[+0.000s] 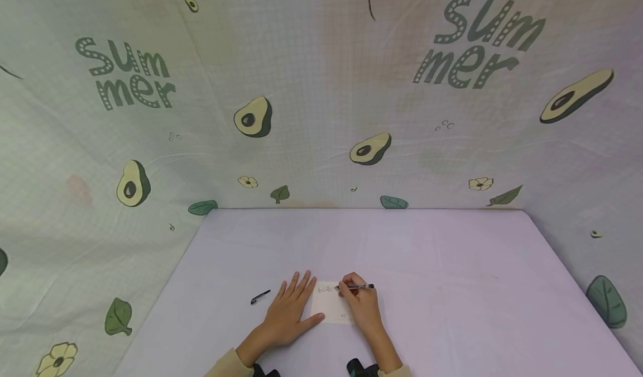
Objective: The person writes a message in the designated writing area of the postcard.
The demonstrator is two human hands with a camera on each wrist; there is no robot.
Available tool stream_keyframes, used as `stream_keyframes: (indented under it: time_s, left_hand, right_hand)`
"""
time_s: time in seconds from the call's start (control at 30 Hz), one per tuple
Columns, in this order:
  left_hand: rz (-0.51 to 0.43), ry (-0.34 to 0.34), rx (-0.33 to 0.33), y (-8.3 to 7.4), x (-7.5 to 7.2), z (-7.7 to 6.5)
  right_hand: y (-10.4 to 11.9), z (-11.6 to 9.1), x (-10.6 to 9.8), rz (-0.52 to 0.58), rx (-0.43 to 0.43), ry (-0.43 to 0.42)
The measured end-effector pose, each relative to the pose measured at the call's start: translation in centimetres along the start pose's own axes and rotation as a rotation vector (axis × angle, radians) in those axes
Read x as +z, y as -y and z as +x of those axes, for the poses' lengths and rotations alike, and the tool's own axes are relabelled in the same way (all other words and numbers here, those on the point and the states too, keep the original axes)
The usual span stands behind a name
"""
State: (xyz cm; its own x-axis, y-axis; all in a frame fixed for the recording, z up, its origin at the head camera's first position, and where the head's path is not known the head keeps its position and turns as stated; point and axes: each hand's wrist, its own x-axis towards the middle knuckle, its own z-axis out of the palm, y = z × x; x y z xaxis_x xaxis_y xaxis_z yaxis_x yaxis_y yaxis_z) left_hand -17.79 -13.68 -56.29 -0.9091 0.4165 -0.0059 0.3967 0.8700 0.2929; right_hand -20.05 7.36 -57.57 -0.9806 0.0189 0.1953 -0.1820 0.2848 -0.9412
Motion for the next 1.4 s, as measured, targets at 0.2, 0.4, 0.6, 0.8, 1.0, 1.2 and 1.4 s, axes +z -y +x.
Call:
stream_keyframes:
  time_s: [0.2, 0.4, 0.6, 0.8, 1.0, 1.2, 1.4]
  left_hand:
    - [-0.007, -0.013, 0.01, 0.0, 0.0, -0.13]
    - [-0.002, -0.028, 0.014, -0.02, 0.2, -0.17]
    - [0.003, -0.034, 0.01, -0.01, 0.25, -0.16]
    - [-0.01, -0.026, 0.01, -0.08, -0.02, -0.13]
    - [-0.004, -0.01, 0.006, -0.08, -0.06, -0.11]
    - [0.005, 0.007, -0.007, -0.12, -0.16, -0.04]
    - [-0.009, -0.001, 0.002, -0.18, -0.22, -0.07]
  right_hand:
    - [-0.18, -0.06, 0.06, -0.005, 0.005, 0.004]
    - [-0.26, -0.1, 0.06, -0.008, 0.001, 0.007]
    - [-0.19, -0.11, 0.1, -0.015, -0.01, 0.016]
    - [-0.04, -0.07, 0.09, -0.018, -0.016, 0.015]
    - [-0.15, -0.08, 0.08, -0.012, 0.006, 0.014]
    - [-0.23, -0.09, 0.08, 0.002, 0.003, 0.015]
    - [-0.16, -0.02, 0.03, 0.001, -0.01, 0.006]
